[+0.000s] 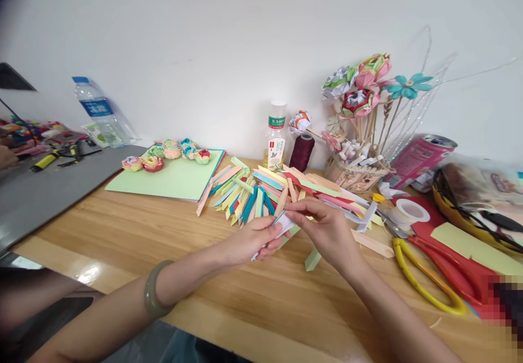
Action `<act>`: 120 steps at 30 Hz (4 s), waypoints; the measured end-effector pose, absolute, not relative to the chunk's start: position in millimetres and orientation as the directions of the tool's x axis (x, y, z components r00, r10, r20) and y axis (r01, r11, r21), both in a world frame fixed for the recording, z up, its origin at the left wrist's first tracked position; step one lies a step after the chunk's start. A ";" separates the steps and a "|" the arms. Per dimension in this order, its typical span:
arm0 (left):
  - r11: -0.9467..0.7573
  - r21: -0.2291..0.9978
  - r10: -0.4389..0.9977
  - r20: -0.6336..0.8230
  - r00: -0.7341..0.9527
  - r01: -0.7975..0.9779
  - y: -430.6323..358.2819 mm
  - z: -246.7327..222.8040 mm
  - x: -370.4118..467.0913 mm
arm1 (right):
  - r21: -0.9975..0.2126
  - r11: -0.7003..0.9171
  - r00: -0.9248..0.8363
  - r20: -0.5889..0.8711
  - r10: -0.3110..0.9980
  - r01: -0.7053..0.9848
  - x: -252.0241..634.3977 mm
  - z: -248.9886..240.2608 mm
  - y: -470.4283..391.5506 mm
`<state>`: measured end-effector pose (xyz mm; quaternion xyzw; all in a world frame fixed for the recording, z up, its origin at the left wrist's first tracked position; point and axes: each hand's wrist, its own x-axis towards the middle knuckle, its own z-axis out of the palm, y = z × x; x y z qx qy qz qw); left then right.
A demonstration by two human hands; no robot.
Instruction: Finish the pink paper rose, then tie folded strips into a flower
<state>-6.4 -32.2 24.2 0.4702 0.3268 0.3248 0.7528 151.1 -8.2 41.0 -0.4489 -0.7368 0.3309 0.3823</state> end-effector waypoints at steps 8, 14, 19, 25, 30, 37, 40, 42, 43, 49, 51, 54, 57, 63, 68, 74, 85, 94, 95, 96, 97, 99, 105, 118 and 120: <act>0.520 0.757 0.712 -0.128 0.690 -0.396 -32.1 28.9 -11.5 | -0.983 0.137 -0.504 0.059 0.862 0.119 159.4 48.5 -9.6; 0.627 0.689 0.580 -0.103 0.808 -0.363 -35.7 32.3 -13.1 | -0.995 0.025 -0.413 -0.016 0.910 0.094 154.7 46.8 -13.9; 0.645 0.673 0.554 -0.086 0.828 -0.362 -38.0 33.9 -13.2 | -0.993 0.049 -0.356 0.007 0.934 0.109 153.0 48.8 -17.9; 0.703 0.619 0.482 -0.051 0.875 -0.351 -35.3 32.1 -17.9 | -0.906 0.310 -0.490 0.140 0.861 0.287 160.6 59.3 -16.3; 0.612 0.770 0.445 -0.147 0.883 -0.180 -31.4 37.3 -23.3 | -0.580 0.673 -0.634 0.317 0.706 0.460 169.1 71.2 -20.1; -0.301 0.834 0.811 -0.031 0.585 0.462 -44.2 40.1 -21.3 | -0.501 0.652 -0.746 0.020 0.666 0.569 177.0 72.2 -32.1; -0.481 0.638 0.808 0.057 0.586 0.601 -51.9 35.6 -18.9 | -0.421 0.660 -0.717 0.032 0.697 0.623 173.2 67.0 -42.9; -0.560 0.517 0.785 0.082 0.614 0.647 -55.4 32.7 -16.3 | -0.362 0.680 -0.712 0.058 0.700 0.638 170.6 61.3 -52.4; -0.589 0.463 0.773 0.084 0.629 0.662 -56.8 31.6 -14.8 | -0.332 0.685 -0.705 0.077 0.705 0.649 169.7 57.6 -57.2; -0.667 0.258 0.738 0.102 0.667 0.699 -69.8 29.6 -14.2 | -0.100 0.722 -0.670 0.304 0.677 0.685 171.1 27.8 -79.4; -0.631 0.234 0.773 0.110 0.625 0.739 -77.4 28.3 -18.5 | -0.085 0.719 -0.654 0.352 0.670 0.690 172.0 19.4 -85.8; -0.540 0.261 0.840 0.106 0.532 0.800 -90.8 20.0 -24.0 | -0.087 0.727 -0.662 0.350 0.663 0.682 171.0 9.3 -94.4; -0.499 0.314 0.867 0.169 0.469 0.808 -103.5 4.0 -24.9 | -0.069 0.742 -0.688 0.326 0.649 0.667 168.6 0.3 -99.4; -0.479 0.220 0.852 0.349 0.390 0.850 -119.1 -25.6 -21.6 | 0.024 0.754 -0.724 0.302 0.621 0.657 167.6 -7.6 -102.3; -0.493 0.129 0.815 0.415 0.405 0.860 -122.3 -30.4 -21.3 | 0.123 0.728 -0.727 0.283 0.626 0.675 166.5 -11.6 -105.7; -0.507 0.137 0.810 0.413 0.416 0.851 -122.6 -26.7 -21.5 | 0.172 0.737 -0.747 0.303 0.592 0.654 156.2 -20.4 -109.6; -0.403 0.069 0.815 0.481 0.323 0.913 -120.3 -24.2 -27.2 | 0.090 0.756 -0.742 0.296 0.602 0.649 153.1 -23.6 -108.7; -0.258 0.016 0.821 0.531 0.211 0.966 -142.2 -24.5 -38.3 | 0.034 0.754 -0.721 0.324 0.613 0.656 150.5 -23.2 -107.5; -0.250 -0.017 0.835 0.502 0.224 0.968 -145.4 -25.5 -35.6 | 0.035 0.754 -0.720 0.326 0.612 0.656 150.4 -23.3 -107.4; -0.260 -0.051 0.843 0.475 0.252 0.964 -148.0 -26.7 -33.0 | 0.037 0.753 -0.720 0.328 0.612 0.657 150.4 -23.6 -107.4; -0.272 -0.077 0.848 0.453 0.276 0.959 -150.0 -27.8 -30.8 | 0.038 0.754 -0.721 0.328 0.611 0.656 150.5 -24.1 -107.4; -0.285 -0.108 0.854 0.422 0.303 0.952 -151.5 -29.5 -28.4 | 0.039 0.753 -0.720 0.326 0.613 0.657 150.7 -25.5 -107.2; -0.221 -0.114 0.880 0.405 0.249 0.968 -145.4 -29.5 -29.8 | 0.031 0.750 -0.712 0.343 0.613 0.661 150.0 -27.9 -105.2; -0.294 -0.108 0.899 0.305 0.313 0.950 -144.5 -31.3 -26.7 | 0.044 0.754 -0.713 0.362 0.600 0.656 148.5 -27.1 -105.3; -0.297 -0.087 0.902 0.302 0.309 0.951 -143.0 -29.6 -26.4 | 0.049 0.749 -0.712 0.356 0.605 0.660 149.0 -29.4 -105.5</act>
